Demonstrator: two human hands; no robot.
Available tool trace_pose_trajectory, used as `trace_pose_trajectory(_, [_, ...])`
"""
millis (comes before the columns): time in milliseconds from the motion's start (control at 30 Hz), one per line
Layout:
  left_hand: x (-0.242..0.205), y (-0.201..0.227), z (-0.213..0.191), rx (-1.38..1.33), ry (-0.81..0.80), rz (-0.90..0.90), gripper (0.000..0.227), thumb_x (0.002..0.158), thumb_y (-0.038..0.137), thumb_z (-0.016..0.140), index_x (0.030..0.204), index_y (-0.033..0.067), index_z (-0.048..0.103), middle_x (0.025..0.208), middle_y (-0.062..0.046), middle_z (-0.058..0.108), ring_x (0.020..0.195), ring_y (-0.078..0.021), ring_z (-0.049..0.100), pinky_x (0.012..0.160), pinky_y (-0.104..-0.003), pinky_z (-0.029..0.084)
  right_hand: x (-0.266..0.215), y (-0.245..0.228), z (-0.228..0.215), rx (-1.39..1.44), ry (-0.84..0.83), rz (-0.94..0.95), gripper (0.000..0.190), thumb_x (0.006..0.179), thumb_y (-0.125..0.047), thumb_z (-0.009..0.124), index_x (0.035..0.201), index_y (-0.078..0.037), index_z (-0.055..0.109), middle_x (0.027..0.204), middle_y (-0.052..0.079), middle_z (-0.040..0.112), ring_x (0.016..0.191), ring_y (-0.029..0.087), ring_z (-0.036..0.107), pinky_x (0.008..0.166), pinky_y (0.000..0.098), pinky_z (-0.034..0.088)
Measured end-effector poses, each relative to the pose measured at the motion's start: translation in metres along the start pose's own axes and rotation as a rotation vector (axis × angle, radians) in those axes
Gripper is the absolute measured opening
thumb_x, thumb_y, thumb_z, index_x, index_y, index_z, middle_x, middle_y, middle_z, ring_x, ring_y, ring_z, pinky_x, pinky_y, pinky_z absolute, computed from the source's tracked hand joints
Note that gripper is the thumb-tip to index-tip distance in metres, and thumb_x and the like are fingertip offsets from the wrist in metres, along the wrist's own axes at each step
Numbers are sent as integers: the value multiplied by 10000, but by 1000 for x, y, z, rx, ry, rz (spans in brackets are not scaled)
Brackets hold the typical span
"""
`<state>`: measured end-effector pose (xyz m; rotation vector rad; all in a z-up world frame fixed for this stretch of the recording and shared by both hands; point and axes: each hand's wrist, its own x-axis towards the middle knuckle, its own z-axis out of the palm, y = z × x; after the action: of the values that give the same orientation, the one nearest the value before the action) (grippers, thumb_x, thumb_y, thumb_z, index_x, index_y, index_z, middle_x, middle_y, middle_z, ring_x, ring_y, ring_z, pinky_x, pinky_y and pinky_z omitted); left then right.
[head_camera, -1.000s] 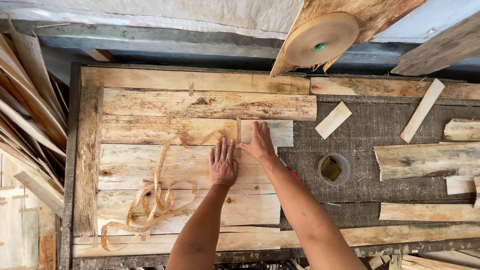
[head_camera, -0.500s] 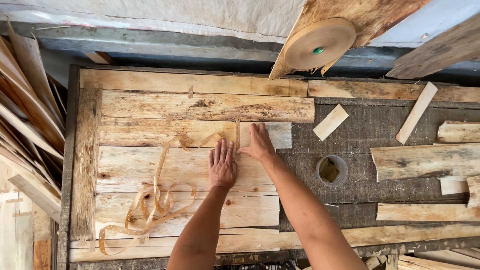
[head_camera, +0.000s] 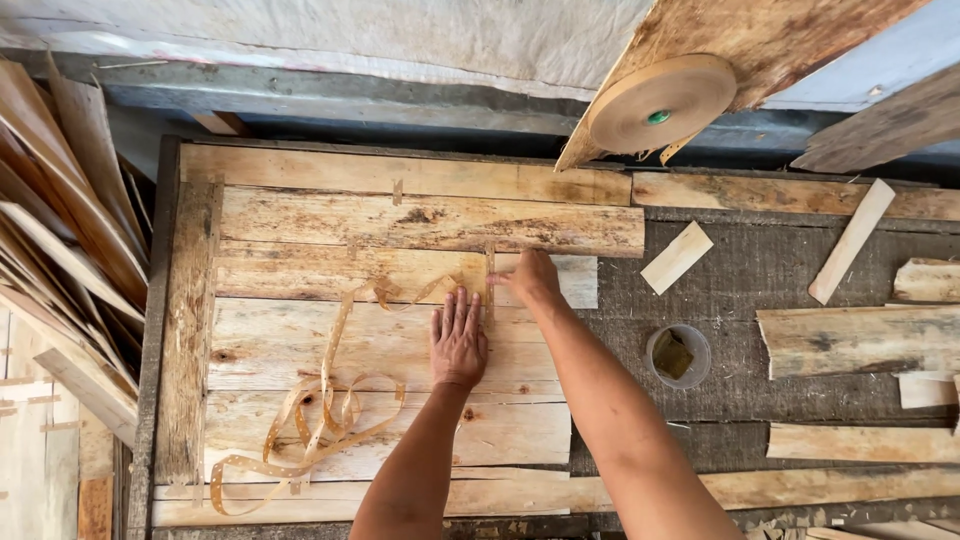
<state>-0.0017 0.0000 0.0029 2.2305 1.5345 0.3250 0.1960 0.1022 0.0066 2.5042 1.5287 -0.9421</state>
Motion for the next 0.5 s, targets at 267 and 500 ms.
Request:
trace_pose_trajectory(267, [2, -2, 3, -14, 1, 1, 684, 968, 280, 438, 1625, 172, 278, 1708, -96, 203, 1574, -296, 169, 1248, -514, 117, 14, -8, -7, -115, -39, 72, 766, 773, -852, 666, 738, -102, 512, 698, 12, 517, 580, 139, 469, 511, 335, 471])
trace_pose_trajectory(500, [0, -2, 2, -32, 1, -7, 701, 955, 271, 461, 1626, 188, 276, 1707, -89, 210, 1576, -291, 169, 1249, -518, 117, 25, -8, -7, -216, -57, 58, 796, 750, -870, 673, 683, -90, 528, 609, 14, 564, 520, 134, 547, 488, 314, 500])
